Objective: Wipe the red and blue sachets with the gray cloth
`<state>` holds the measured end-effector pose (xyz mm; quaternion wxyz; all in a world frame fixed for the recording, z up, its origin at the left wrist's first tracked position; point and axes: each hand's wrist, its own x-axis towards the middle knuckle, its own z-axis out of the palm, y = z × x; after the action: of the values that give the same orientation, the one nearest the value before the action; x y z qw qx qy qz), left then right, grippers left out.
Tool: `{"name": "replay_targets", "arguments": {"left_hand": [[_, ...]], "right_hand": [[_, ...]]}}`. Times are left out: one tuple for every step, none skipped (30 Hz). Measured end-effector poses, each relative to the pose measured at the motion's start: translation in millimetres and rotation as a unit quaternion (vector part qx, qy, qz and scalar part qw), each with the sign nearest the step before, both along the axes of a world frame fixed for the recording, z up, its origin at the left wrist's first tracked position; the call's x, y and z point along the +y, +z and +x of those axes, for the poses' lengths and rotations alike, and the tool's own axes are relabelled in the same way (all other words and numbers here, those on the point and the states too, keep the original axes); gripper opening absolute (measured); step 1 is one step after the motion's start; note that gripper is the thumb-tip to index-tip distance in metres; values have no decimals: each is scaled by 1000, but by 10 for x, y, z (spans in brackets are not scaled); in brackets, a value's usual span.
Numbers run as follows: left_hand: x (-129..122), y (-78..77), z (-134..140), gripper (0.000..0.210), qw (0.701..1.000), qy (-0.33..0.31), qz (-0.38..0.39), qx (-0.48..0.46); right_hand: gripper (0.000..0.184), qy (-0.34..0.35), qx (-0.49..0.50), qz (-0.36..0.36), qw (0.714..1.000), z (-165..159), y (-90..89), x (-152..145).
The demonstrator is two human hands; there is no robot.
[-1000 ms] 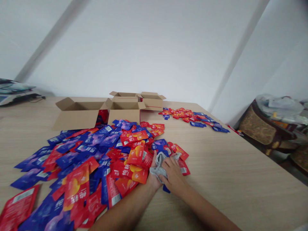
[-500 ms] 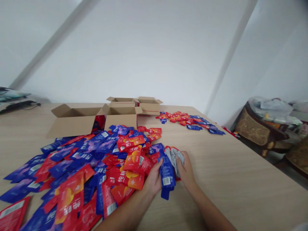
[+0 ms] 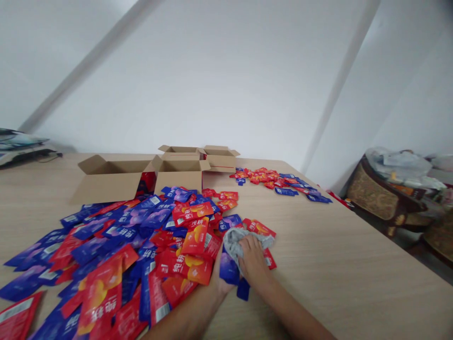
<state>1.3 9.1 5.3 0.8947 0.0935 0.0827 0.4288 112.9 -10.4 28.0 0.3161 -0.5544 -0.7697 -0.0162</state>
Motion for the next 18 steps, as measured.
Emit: {"name": "replay_targets", "arguments": {"left_hand": [[9,14,28,34,1000,-13,8,-16],[22,18,55,38,999,-28,20,-30],[39,12,79,43,998,-42,36,-41],[60,-3,98,48,996,-53,55,-48],[82,-23,111,51,995,-55,72,-50],[104,-46,118,53,994,-50,87,-51],[122,-66,119,54,993,-41,97,-50],[135,-82,116,53,993,-30,104,-48],[141,-91,110,52,993,-18,108,-43],[139,-93,103,50,993,-4,112,-38],[131,-88,95,48,993,10,116,-32],[119,-78,88,48,992,23,121,-27],[105,-65,81,49,991,34,124,-21],[93,-49,75,50,991,45,125,-14],[84,-33,68,51,991,53,123,-5],[80,-15,61,50,991,59,119,6],[80,4,53,49,991,61,115,16],[83,24,44,48,991,64,111,24]], "right_hand": [[25,-33,-10,8,999,111,4,76],[24,-62,-17,17,998,225,12,143],[23,-85,-20,27,996,334,27,197],[23,-106,-18,41,993,431,50,235],[24,-125,-13,58,990,509,79,252],[27,-142,-5,75,987,561,114,249],[31,-153,4,91,984,587,152,226],[33,-156,15,97,983,585,187,185],[32,-143,24,85,986,557,215,130],[29,-120,33,53,991,507,230,69],[28,-89,42,3,995,442,231,9],[29,-57,55,-59,995,368,214,-41],[31,-27,75,-122,989,292,181,-74],[32,-5,106,-178,978,220,136,-87],[32,12,150,-227,962,156,82,-77],[34,25,202,-267,942,106,27,-47],[35,36,255,-300,919,69,-24,-2],[36,47,300,-326,895,46,-67,50]]}}
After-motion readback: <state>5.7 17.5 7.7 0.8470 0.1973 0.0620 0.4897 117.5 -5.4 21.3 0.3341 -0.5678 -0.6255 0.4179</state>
